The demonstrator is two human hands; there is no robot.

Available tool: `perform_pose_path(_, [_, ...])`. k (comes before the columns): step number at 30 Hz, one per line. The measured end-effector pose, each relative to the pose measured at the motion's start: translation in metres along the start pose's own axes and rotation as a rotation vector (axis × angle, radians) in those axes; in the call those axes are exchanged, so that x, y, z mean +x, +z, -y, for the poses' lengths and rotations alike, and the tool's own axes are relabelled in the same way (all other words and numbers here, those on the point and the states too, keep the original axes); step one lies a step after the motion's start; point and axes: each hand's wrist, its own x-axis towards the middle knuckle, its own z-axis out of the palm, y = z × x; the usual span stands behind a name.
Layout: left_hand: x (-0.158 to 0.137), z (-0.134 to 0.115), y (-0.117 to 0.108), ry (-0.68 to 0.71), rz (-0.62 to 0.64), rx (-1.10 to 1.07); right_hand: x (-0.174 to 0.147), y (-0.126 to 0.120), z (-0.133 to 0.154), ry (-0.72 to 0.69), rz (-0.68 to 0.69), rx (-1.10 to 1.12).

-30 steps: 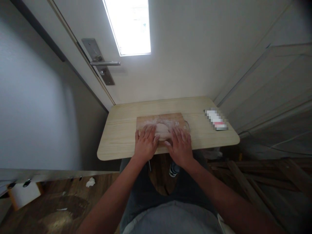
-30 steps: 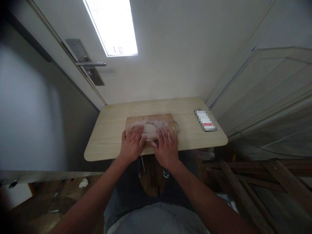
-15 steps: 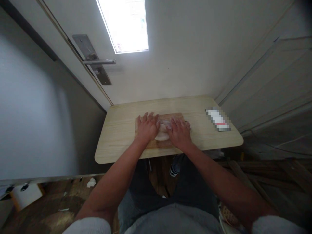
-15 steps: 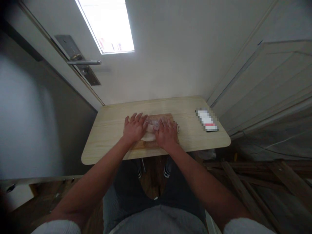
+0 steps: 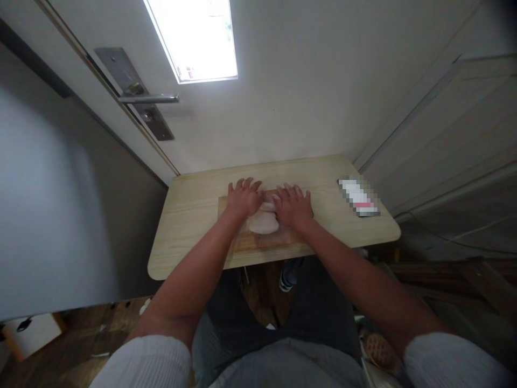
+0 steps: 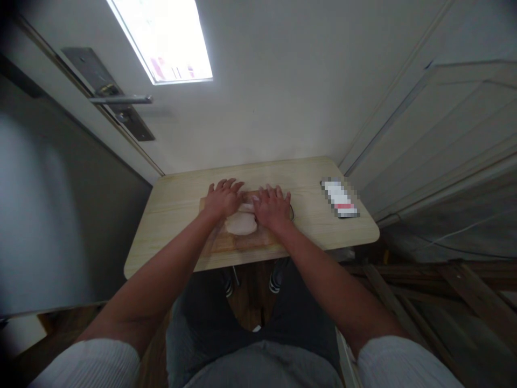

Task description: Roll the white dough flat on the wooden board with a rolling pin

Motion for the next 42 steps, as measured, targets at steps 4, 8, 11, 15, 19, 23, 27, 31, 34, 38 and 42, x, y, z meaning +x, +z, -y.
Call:
perform_pose_path(4, [-0.020,-0.004,-0.001,-0.013,-0.067,0.003,-0.014,-0.002,0.003,-0.031,-0.045,0.011])
perform_pose_path(8, [-0.037,-0.008,-0.003,-0.004,-0.105,-0.002,-0.029,0.001,0.004,-0.061,-0.077,0.008])
perform_pose_path(11, [-0.047,-0.010,-0.005,-0.002,-0.129,-0.005,-0.038,0.003,0.005,-0.076,-0.106,0.001])
perform_pose_path(15, [-0.062,-0.012,-0.007,0.020,-0.150,-0.028,-0.052,0.002,0.006,-0.107,-0.130,0.014])
perform_pose_path(19, [-0.079,-0.013,-0.009,0.039,-0.163,-0.042,-0.070,-0.001,0.009,-0.118,-0.128,0.037])
perform_pose_path(23, [-0.096,-0.015,-0.008,0.033,-0.151,-0.043,-0.086,-0.004,0.013,-0.127,-0.133,0.057])
perform_pose_path(27, [-0.113,-0.017,-0.008,0.014,-0.132,-0.053,-0.101,-0.008,0.017,-0.147,-0.136,0.076])
perform_pose_path(31, [-0.131,-0.019,-0.010,0.004,-0.121,-0.061,-0.116,-0.012,0.021,-0.162,-0.149,0.090])
perform_pose_path(34, [-0.145,-0.020,-0.011,0.022,-0.124,-0.065,-0.129,-0.012,0.023,-0.176,-0.147,0.085])
perform_pose_path(38, [-0.156,-0.019,-0.011,0.039,-0.112,-0.068,-0.144,-0.011,0.025,-0.182,-0.133,0.067])
perform_pose_path(42, [-0.149,-0.018,-0.009,0.041,-0.110,-0.068,-0.143,-0.008,0.025,-0.168,-0.143,0.069])
